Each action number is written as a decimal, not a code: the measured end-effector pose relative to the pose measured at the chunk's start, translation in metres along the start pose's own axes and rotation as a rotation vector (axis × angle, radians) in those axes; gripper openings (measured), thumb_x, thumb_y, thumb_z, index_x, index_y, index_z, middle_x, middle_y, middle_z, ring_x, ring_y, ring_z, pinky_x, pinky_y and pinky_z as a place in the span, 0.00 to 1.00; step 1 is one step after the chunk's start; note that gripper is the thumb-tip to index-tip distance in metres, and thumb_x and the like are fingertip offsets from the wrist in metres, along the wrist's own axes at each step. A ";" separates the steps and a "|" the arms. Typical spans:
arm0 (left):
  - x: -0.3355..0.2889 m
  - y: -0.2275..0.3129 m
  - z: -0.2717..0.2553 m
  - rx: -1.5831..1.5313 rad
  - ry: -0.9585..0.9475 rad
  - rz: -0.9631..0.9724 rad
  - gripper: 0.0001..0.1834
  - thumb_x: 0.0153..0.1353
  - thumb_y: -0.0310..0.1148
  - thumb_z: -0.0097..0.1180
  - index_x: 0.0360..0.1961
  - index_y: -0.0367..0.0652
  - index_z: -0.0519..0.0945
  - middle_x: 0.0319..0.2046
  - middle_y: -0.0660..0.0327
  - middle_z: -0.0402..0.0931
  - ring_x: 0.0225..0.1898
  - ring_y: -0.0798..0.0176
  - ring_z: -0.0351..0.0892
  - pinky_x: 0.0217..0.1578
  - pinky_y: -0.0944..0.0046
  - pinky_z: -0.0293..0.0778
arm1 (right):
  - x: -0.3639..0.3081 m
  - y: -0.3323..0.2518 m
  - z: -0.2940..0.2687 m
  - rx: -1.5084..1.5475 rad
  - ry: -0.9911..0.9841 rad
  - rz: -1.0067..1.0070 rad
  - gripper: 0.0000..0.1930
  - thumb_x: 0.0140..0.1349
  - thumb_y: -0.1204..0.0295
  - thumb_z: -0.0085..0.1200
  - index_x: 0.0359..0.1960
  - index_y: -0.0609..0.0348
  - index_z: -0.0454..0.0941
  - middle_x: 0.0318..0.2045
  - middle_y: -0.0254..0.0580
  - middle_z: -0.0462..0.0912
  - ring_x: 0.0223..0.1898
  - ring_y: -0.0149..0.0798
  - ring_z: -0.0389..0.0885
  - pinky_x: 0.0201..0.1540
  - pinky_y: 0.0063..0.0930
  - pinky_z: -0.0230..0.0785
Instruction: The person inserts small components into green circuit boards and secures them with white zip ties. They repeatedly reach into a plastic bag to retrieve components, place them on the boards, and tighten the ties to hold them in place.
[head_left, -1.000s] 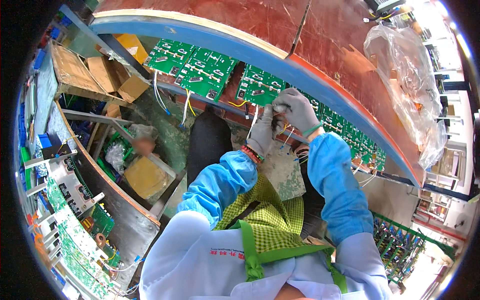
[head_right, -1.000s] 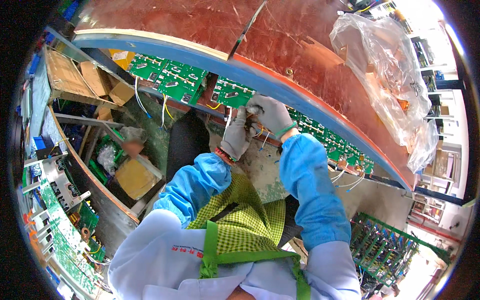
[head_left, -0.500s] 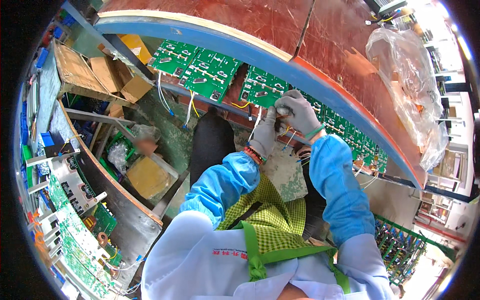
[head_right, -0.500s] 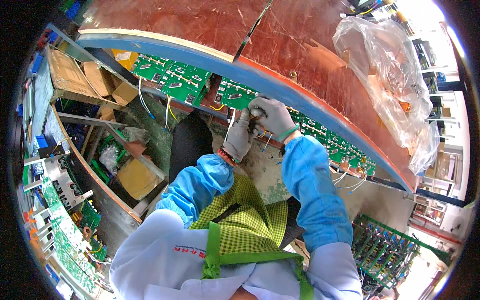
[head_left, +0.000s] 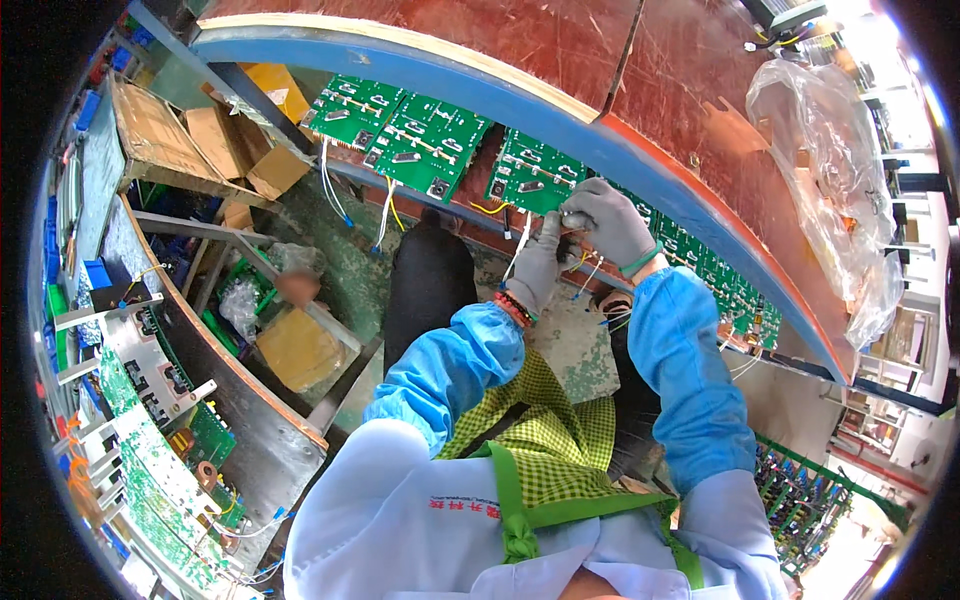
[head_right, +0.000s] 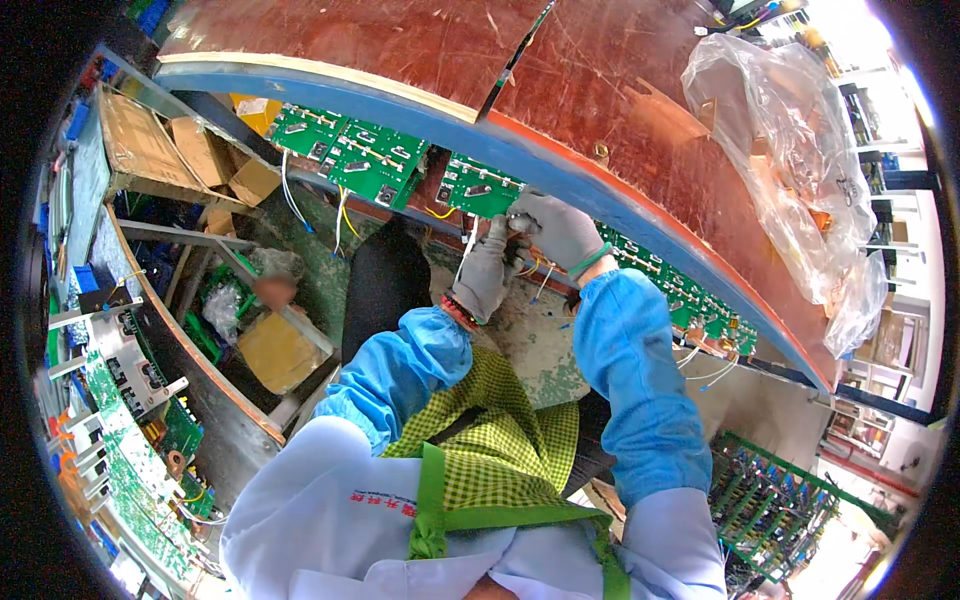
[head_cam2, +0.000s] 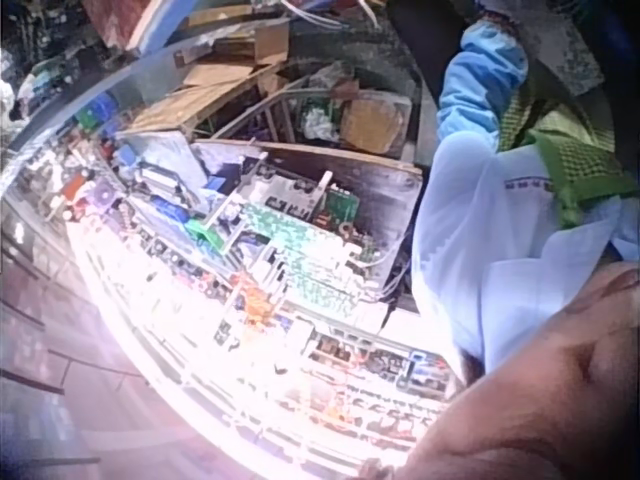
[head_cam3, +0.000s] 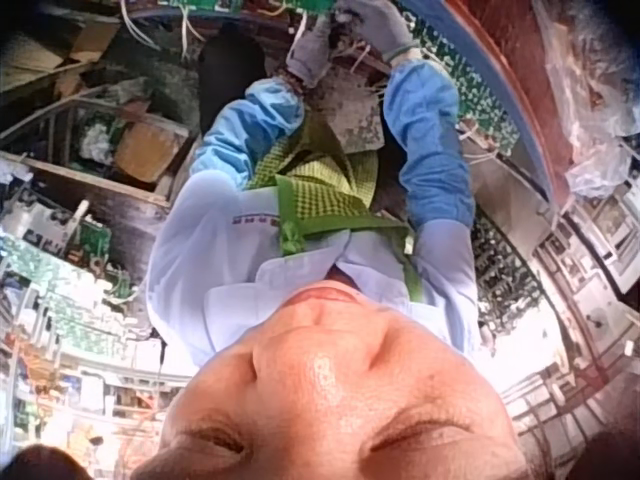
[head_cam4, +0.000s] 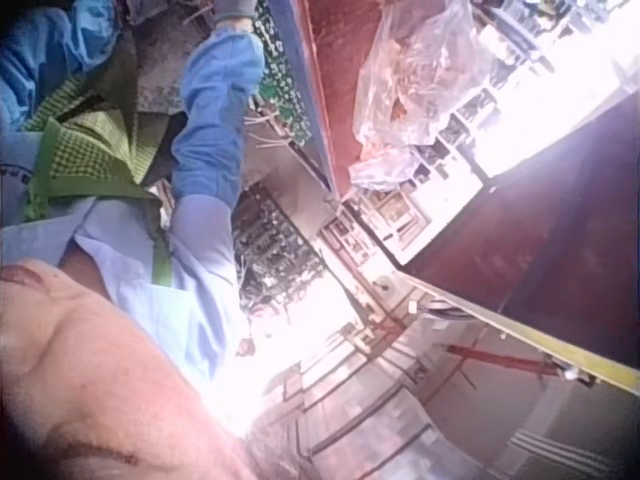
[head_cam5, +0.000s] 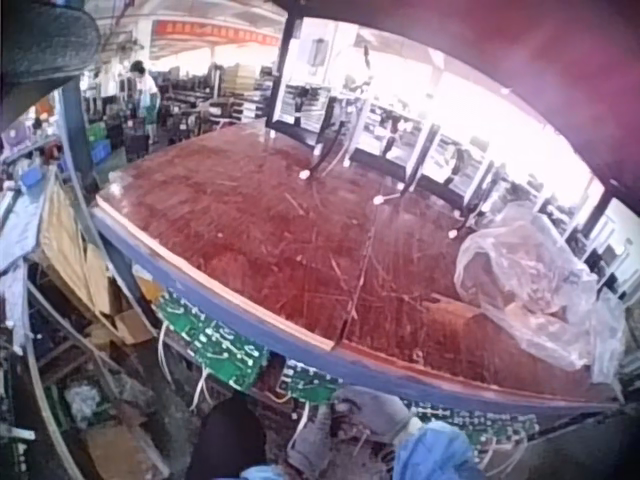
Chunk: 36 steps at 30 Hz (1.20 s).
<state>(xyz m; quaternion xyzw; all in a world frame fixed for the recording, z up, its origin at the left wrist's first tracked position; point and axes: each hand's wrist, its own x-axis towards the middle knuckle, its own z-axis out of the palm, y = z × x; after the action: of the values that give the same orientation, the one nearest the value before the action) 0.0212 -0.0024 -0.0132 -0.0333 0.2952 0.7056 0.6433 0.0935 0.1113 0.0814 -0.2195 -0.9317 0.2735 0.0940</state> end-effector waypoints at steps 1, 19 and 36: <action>0.003 -0.001 -0.003 -0.026 -0.055 -0.004 0.17 0.67 0.48 0.47 0.43 0.46 0.75 0.32 0.67 0.75 0.28 0.73 0.72 0.26 0.73 0.68 | 0.001 -0.002 -0.003 -0.019 -0.008 -0.020 0.09 0.47 0.78 0.60 0.32 0.58 0.78 0.35 0.45 0.77 0.40 0.49 0.77 0.43 0.36 0.71; 0.000 -0.001 0.006 0.037 -0.002 0.012 0.15 0.68 0.48 0.45 0.40 0.50 0.77 0.30 0.69 0.76 0.26 0.74 0.71 0.25 0.73 0.68 | -0.010 -0.003 -0.006 0.069 0.059 -0.024 0.09 0.52 0.75 0.56 0.37 0.57 0.79 0.31 0.47 0.81 0.36 0.46 0.80 0.40 0.36 0.71; -0.005 0.005 0.006 0.074 -0.045 0.029 0.16 0.70 0.49 0.42 0.41 0.50 0.75 0.31 0.70 0.74 0.26 0.74 0.70 0.25 0.75 0.67 | -0.003 -0.009 0.006 -0.017 0.216 0.048 0.07 0.51 0.72 0.57 0.32 0.57 0.76 0.29 0.48 0.79 0.34 0.52 0.78 0.37 0.38 0.70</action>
<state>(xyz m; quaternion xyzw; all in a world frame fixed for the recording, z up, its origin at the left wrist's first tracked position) 0.0198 -0.0042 -0.0040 0.0108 0.3068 0.7040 0.6404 0.0914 0.0999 0.0807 -0.2710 -0.9129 0.2423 0.1854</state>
